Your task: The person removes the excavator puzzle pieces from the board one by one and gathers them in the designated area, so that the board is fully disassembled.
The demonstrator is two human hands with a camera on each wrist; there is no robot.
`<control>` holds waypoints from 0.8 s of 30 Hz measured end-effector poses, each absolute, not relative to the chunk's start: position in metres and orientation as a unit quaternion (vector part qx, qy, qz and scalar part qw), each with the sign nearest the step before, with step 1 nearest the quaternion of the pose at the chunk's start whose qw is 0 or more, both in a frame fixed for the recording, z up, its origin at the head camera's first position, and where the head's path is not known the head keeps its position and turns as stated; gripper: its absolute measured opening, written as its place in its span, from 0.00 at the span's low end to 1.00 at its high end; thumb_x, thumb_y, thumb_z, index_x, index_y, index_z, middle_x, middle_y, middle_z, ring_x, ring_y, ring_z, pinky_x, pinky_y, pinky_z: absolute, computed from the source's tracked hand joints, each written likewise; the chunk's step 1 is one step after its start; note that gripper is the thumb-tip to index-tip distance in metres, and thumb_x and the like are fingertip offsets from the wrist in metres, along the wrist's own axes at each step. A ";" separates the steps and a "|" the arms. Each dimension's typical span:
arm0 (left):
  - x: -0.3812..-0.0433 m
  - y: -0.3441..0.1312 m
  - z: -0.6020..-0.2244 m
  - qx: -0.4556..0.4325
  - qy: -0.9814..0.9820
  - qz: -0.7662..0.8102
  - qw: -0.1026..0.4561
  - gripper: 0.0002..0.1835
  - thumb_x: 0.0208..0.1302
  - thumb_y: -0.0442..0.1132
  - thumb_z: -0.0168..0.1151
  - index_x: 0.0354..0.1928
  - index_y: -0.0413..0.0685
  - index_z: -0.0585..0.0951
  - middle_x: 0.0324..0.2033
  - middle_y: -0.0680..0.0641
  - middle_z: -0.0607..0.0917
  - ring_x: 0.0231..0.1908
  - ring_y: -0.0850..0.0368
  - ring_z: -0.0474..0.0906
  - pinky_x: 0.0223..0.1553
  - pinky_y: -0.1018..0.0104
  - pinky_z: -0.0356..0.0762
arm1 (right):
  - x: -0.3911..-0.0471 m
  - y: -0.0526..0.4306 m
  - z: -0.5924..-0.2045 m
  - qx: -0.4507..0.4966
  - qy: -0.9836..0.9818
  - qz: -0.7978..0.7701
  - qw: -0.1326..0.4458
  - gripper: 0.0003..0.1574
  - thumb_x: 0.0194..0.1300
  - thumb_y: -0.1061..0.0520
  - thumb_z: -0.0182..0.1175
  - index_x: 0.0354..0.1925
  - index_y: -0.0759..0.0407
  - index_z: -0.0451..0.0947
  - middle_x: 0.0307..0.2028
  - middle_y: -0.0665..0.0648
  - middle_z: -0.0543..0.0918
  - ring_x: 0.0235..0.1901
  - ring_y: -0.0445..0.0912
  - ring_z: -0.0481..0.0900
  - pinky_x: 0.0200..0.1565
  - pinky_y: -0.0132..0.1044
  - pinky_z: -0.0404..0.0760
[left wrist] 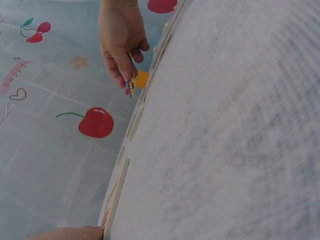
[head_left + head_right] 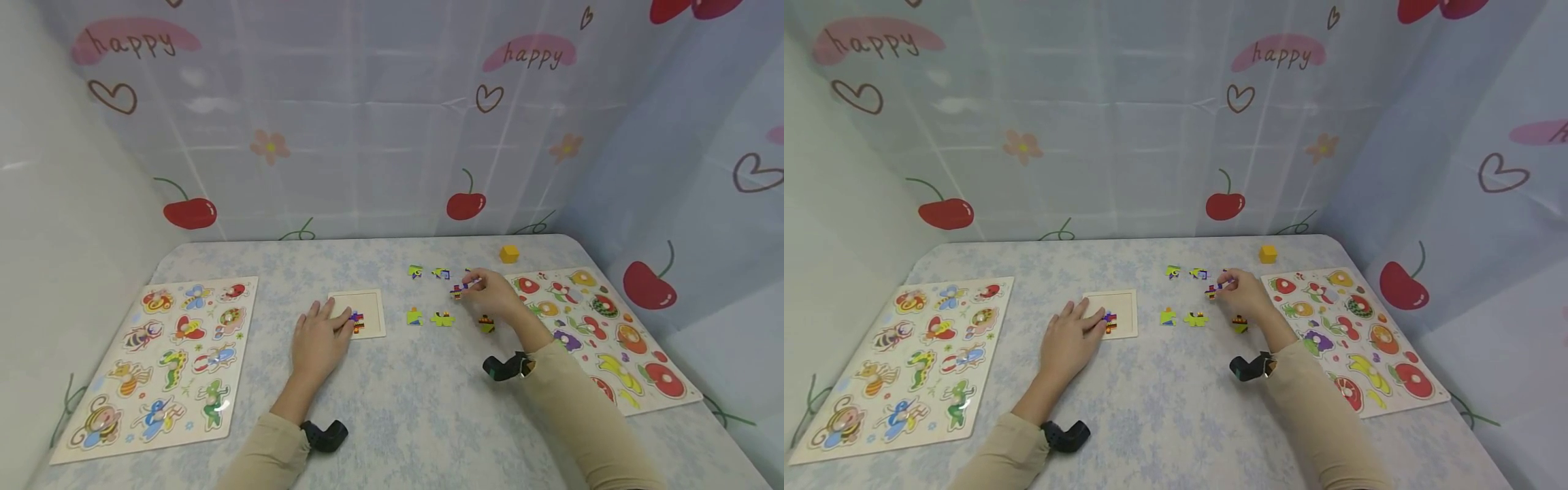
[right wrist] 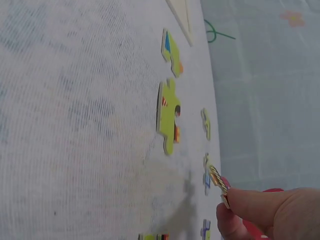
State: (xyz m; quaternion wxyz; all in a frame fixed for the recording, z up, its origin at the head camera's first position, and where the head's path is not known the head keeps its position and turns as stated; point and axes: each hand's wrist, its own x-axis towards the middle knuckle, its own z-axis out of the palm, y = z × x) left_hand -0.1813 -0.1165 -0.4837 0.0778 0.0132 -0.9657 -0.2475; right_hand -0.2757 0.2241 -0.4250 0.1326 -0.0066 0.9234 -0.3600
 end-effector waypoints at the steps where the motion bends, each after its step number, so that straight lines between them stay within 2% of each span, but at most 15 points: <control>1: -0.181 -0.116 -0.484 0.014 -0.966 -0.247 0.077 0.22 0.72 0.57 0.54 0.64 0.63 0.78 0.73 0.45 0.66 0.76 0.40 0.55 0.75 0.38 0.49 | -0.276 0.227 -0.426 -0.003 0.923 -0.359 0.136 0.21 0.70 0.49 0.61 0.57 0.53 0.73 0.47 0.60 0.79 0.39 0.51 0.75 0.36 0.36 0.78; 11: -0.181 -0.116 -0.483 0.017 -0.965 -0.250 0.073 0.23 0.71 0.57 0.55 0.65 0.64 0.77 0.73 0.45 0.66 0.76 0.39 0.54 0.75 0.37 0.48 | -0.281 0.244 -0.431 0.023 0.927 -0.342 0.151 0.20 0.69 0.52 0.62 0.56 0.55 0.75 0.46 0.60 0.78 0.39 0.51 0.75 0.35 0.35 0.77; 24: -0.180 -0.115 -0.481 0.014 -0.965 -0.252 0.077 0.22 0.72 0.56 0.55 0.64 0.63 0.78 0.73 0.45 0.67 0.76 0.39 0.54 0.75 0.38 0.49 | -0.280 0.242 -0.437 0.011 0.956 -0.264 0.124 0.17 0.70 0.52 0.60 0.54 0.55 0.76 0.45 0.60 0.79 0.37 0.51 0.76 0.34 0.36 0.75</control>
